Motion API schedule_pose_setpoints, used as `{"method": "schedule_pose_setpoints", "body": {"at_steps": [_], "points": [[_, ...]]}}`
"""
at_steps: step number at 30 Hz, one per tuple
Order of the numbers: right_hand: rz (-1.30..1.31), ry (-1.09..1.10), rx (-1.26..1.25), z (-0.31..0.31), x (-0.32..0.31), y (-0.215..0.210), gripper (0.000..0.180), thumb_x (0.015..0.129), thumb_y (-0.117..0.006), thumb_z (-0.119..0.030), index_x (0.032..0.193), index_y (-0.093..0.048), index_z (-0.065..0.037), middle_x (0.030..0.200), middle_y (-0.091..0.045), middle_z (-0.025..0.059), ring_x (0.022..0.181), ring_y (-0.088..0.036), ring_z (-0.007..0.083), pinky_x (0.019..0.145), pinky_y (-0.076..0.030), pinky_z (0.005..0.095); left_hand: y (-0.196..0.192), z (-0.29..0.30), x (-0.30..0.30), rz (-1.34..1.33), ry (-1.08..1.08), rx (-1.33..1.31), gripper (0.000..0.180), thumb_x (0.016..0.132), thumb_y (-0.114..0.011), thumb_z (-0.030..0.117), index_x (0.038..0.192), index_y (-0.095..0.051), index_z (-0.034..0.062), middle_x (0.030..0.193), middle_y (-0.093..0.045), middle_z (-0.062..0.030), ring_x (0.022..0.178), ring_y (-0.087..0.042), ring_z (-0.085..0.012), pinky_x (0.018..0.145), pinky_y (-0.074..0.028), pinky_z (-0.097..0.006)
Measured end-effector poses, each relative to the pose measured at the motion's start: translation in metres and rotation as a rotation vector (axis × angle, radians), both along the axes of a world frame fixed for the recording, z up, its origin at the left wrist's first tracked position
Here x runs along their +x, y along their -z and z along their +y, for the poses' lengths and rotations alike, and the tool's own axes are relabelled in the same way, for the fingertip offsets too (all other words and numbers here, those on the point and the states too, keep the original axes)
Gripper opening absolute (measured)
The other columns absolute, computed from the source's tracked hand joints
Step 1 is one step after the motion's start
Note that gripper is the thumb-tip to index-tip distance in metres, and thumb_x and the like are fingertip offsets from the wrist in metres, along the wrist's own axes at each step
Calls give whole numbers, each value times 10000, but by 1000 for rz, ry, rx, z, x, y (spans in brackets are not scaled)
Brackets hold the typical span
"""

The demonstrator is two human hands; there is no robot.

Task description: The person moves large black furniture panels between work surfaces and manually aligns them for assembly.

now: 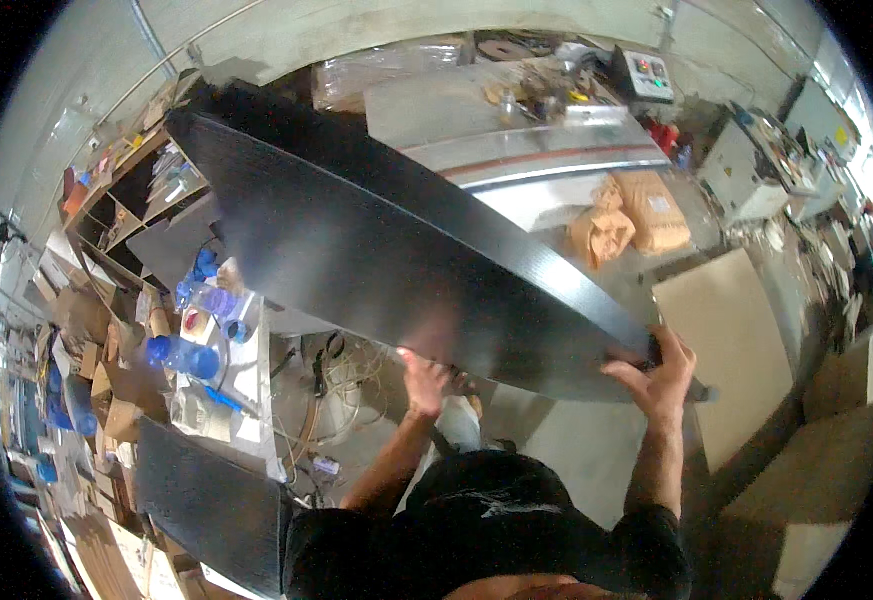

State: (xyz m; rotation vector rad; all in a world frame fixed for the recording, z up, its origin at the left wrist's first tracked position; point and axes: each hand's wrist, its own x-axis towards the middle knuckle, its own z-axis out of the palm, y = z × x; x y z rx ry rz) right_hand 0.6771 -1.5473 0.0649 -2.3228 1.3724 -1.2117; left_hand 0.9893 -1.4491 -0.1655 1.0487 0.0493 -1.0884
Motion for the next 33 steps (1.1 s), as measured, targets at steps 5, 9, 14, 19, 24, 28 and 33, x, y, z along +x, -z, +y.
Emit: {"method": "schedule_pose_setpoints", "body": {"at_steps": [5, 9, 14, 19, 24, 28, 33], "points": [[142, 78, -104, -118, 12, 1, 789, 482, -829, -707, 816, -598, -30, 614, -531, 74, 597, -523, 273, 564, -435, 398, 31, -148, -10, -70, 179, -135, 807, 969, -274, 729, 1392, -473, 71, 1216, -569, -88, 1033, -542, -216, 960, -450, -380], [293, 168, -153, -231, 10, -12, 879, 590, -703, -820, 915, -646, -5, 678, -565, 108, 605, -549, 271, 544, -441, 389, 27, -296, -16, 93, 217, -250, 750, 985, -280, 705, 1278, -541, 66, 1018, -607, -49, 838, -551, -154, 747, -465, -289], [337, 196, -299, -346, 72, -45, 758, 674, -785, -678, 976, -658, 5, 801, -671, 166, 717, -629, 318, 648, -492, 426, -13, -436, 31, -83, 123, -253, 620, 987, -345, 681, 1045, -539, 95, 889, -538, -18, 745, -541, -135, 623, -475, -268], [456, 218, -242, -451, 130, -64, 678, 734, -780, -599, 1126, -680, -55, 934, -713, 208, 873, -680, 416, 724, -513, 482, -24, -550, 78, -136, 139, -128, 785, 982, -241, 713, 1270, -547, 49, 1072, -593, -78, 859, -578, -182, 695, -522, -321], [489, 43, -174, -530, 198, -78, 593, 801, -743, -553, 1163, -685, -87, 945, -712, 188, 873, -676, 408, 733, -512, 494, -44, -630, 112, 25, 263, -302, 853, 971, -222, 727, 1490, -383, 69, 1426, -512, -139, 1260, -521, -312, 1045, -439, -481], [586, -32, -280, -580, 233, -70, 580, 804, -728, -562, 1106, -697, -67, 933, -717, 177, 840, -688, 383, 692, -533, 463, -100, -641, 119, -61, 130, -354, 840, 982, -301, 688, 1562, -229, 85, 1610, -228, -129, 1393, -392, -343, 1157, -330, -500], [622, -26, -198, -632, 250, -63, 569, 813, -723, -555, 1111, -702, -72, 967, -717, 189, 869, -691, 380, 712, -534, 475, -136, -650, 113, -742, -67, -435, 836, 923, -585, 599, 1535, -330, 90, 1633, -144, -172, 1418, -329, -425, 1177, -270, -496]]}}
